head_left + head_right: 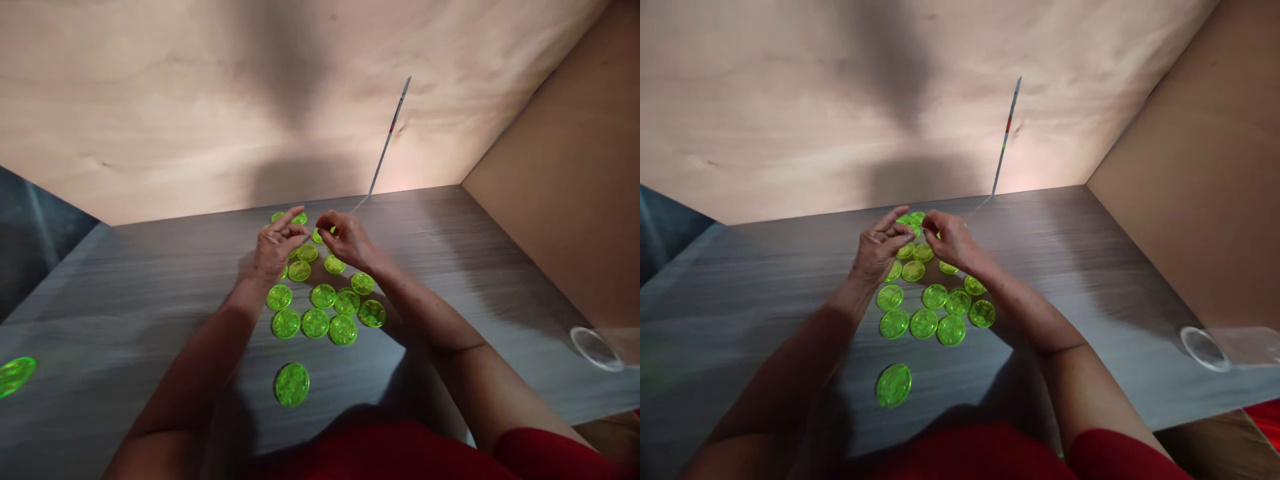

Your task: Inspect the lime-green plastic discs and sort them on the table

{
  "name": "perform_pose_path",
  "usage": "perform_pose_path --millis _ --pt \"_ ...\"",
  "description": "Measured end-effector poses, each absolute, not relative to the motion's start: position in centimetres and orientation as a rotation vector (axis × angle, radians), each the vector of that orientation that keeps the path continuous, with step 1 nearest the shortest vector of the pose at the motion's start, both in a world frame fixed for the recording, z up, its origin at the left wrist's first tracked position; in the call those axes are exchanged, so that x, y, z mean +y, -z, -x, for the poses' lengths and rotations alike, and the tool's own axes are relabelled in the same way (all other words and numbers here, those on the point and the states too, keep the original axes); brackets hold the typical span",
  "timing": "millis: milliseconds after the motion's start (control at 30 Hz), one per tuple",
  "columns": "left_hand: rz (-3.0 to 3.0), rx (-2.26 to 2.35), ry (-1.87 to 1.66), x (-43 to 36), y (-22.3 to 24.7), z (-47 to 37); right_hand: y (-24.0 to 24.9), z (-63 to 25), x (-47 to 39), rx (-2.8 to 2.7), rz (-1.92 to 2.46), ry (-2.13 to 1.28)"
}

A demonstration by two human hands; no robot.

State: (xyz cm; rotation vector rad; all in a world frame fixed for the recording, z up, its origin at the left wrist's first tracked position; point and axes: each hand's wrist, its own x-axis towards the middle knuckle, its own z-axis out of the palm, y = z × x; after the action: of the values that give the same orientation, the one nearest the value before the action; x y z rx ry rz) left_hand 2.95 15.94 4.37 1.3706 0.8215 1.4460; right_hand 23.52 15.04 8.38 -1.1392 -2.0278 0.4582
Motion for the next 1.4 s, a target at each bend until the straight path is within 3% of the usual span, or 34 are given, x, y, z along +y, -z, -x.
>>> perform_pose_path --millis 333,633,1000,1400 --pt "-1.453 0.851 -1.467 13.6 -6.2 -3.8 -10.6 -23.8 12.7 -2.006 1.034 -0.601" --pt "-1.652 1.003 -1.514 12.6 -7.2 -4.2 -10.7 -23.7 12.4 -2.065 1.105 -0.462" --pt "-2.243 1.111 -1.613 11.6 -7.7 -4.1 -11.2 -23.6 11.7 -2.354 1.138 -0.044" --pt "-2.09 1.035 -1.535 11.9 -6.9 -4.6 -12.2 -24.1 11.5 -2.512 1.157 -0.06"
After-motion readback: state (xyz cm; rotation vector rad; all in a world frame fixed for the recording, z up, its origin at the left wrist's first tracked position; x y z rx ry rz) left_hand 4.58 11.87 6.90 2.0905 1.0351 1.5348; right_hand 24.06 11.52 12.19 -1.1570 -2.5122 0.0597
